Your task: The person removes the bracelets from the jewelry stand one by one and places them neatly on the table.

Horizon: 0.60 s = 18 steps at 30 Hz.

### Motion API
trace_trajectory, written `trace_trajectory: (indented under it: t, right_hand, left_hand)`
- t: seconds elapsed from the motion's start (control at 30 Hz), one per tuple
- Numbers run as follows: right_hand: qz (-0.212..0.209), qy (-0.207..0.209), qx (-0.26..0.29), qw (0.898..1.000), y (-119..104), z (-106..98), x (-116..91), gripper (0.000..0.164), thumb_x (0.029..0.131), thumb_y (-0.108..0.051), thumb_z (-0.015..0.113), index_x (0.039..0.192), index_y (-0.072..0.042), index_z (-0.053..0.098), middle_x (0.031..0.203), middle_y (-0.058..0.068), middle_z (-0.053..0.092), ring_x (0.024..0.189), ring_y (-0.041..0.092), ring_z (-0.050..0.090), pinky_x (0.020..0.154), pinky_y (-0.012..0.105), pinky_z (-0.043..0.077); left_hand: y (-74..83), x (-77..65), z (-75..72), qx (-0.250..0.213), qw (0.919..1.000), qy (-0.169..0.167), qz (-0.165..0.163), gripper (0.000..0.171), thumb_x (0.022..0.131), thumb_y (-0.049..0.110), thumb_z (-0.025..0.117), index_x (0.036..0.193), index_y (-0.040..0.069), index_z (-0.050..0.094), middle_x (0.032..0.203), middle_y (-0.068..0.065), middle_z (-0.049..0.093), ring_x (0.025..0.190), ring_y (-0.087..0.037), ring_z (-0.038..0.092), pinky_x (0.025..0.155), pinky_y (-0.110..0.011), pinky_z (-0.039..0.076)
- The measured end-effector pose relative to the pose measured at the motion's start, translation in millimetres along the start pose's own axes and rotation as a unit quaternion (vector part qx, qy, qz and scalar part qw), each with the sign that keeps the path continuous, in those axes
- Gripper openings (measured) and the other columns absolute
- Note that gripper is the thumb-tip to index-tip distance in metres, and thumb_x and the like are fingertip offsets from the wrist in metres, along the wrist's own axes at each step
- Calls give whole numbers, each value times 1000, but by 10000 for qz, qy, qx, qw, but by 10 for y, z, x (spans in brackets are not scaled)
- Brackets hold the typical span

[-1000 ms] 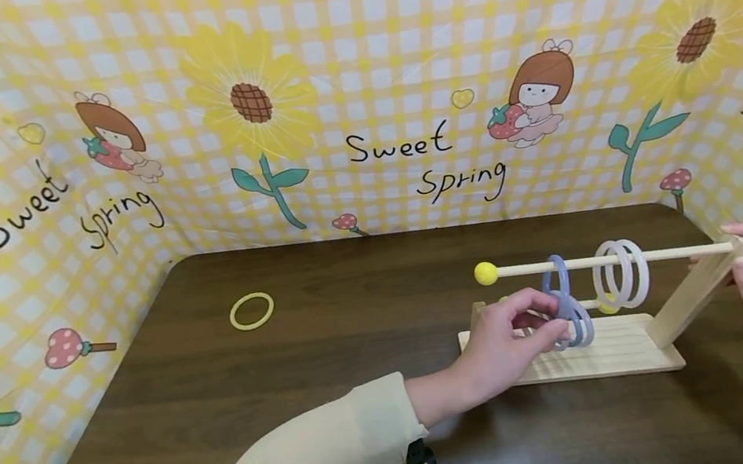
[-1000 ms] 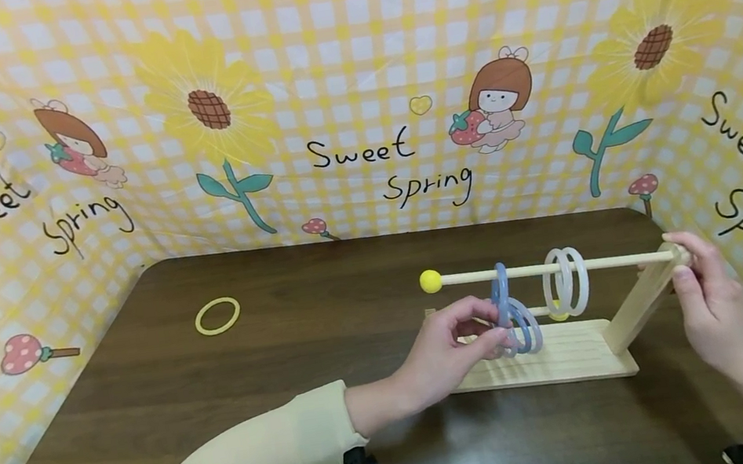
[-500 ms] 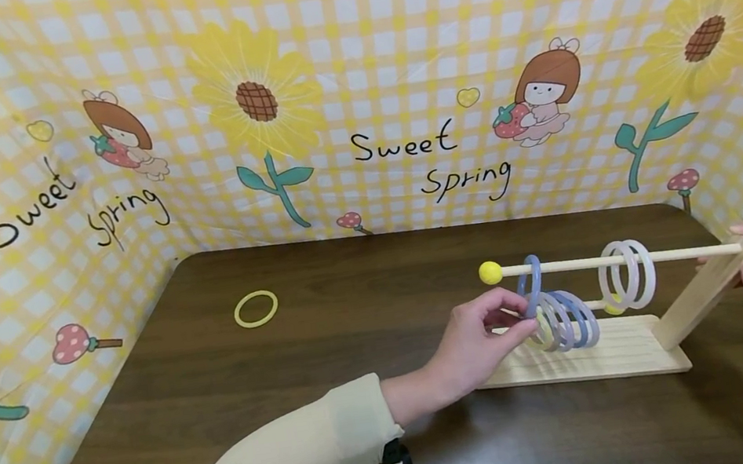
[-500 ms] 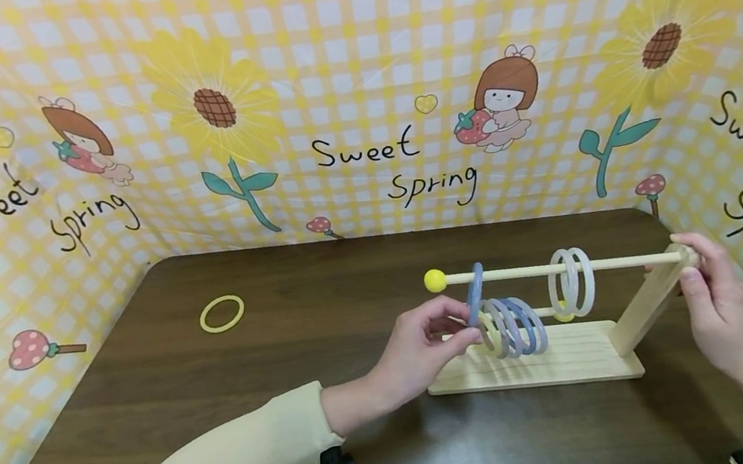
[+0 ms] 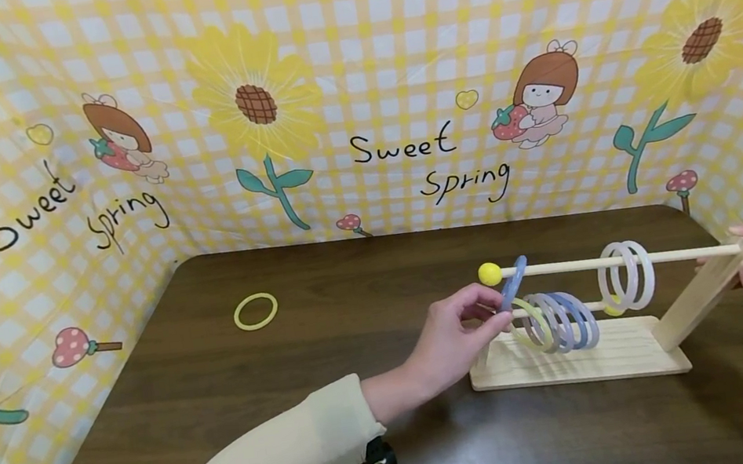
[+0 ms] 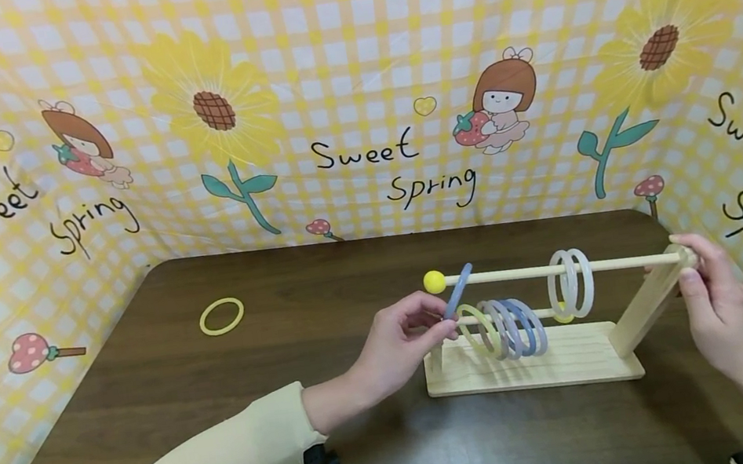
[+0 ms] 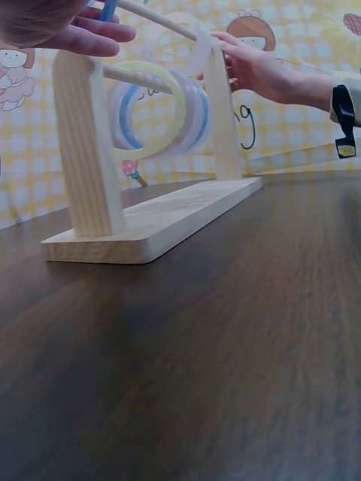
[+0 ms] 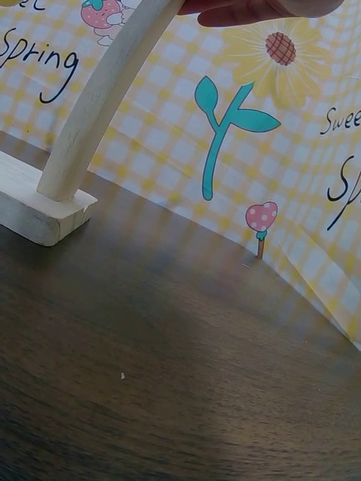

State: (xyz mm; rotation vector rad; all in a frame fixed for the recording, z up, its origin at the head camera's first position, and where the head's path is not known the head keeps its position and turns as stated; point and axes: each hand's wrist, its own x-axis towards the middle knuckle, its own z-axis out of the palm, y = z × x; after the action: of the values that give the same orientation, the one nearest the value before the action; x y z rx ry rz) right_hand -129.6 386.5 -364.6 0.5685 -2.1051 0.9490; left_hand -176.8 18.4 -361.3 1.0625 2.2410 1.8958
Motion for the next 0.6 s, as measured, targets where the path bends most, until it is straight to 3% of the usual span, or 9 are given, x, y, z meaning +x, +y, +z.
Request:
trace_trajectory:
  t: [0.33,0.6]
  right_hand:
    - [88,46,-250,9996,-28,-19,-7,35,101,7,33,134,17,32,113,-30,56,98,-12,53,80,4,36]
    - [-22,29,-169,9999,2,-1,-2,34,100,9,34,132,18,30,113,-28,57,92,-10,54,77,3,37]
  left_hand:
    - [-4,-30,-123,-86,9998,-108,108,12,91,4,66,103,3,64,93,-9,69,81,-15,67,73,-27,55]
    - [-21,-47,-253,-348,9993,92,62,11,92,4,65,102,1,64,91,-10,68,79,-28,67,71,-33,57]
